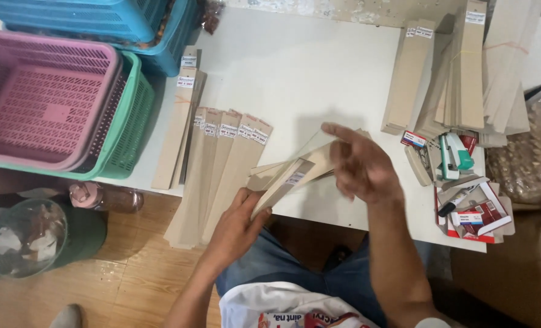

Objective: The person sits at a low table and staples stacks of small paper packs using a handheld stapler. They gather the packs, align them, and apply staples to the top edge. The person then places the stapled packs aside and handles small boxes.

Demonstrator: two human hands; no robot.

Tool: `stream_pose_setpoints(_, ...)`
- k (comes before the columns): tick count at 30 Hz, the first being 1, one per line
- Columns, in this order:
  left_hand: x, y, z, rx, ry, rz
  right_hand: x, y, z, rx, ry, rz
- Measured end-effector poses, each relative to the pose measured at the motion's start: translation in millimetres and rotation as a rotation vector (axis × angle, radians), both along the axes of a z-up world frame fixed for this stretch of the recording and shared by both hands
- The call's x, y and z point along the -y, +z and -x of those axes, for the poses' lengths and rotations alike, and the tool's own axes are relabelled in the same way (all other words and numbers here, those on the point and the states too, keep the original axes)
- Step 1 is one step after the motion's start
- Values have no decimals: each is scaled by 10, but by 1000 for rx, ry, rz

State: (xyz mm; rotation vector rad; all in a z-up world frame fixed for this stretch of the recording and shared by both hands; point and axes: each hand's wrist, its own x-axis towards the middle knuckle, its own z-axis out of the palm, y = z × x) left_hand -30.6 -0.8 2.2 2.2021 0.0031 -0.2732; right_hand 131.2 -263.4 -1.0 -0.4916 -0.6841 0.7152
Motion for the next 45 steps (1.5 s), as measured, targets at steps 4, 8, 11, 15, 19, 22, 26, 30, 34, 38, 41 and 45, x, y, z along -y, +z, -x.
stream_pose_setpoints(4,15,32,-30,-46,70,51,-108,169,376,448,-55,286)
stream_pose_setpoints(8,-38,146,-50,-138,323,713,-194,57,545,466,167,610)
stream_pose_setpoints(11,-65,112,-31,-129,485,987,-136,-211,618,485,281,703)
stream_pose_setpoints(15,45,197,-29,5,571,1088,-1,-565,518,-7,-31,80)
stream_pose_setpoints(19,118,24,28,162,518,953,-472,-637,379,-345,-283,-109)
stream_pose_setpoints(22,56,72,123,419,304,115,-640,-475,341,-146,-296,72)
stream_pose_setpoints(26,-11,73,219,598,43,-689,-659,51,249,471,-390,533)
stream_pose_setpoints(30,-32,102,205,627,-53,-929,-838,550,345,1162,-233,1242)
stream_pose_setpoints(34,-213,-5,153,-34,72,-342,-880,454,667,1047,-847,808)
stream_pose_setpoints(38,-321,388,14,-168,372,257,-950,-69,1246,488,-1014,694)
stream_pose_setpoints(41,-274,464,-96,-140,574,646,-1160,-473,1670,281,-465,784)
stream_pose_setpoints(45,-286,-7,-174,250,506,248,-1348,-265,1718,304,-249,1037)
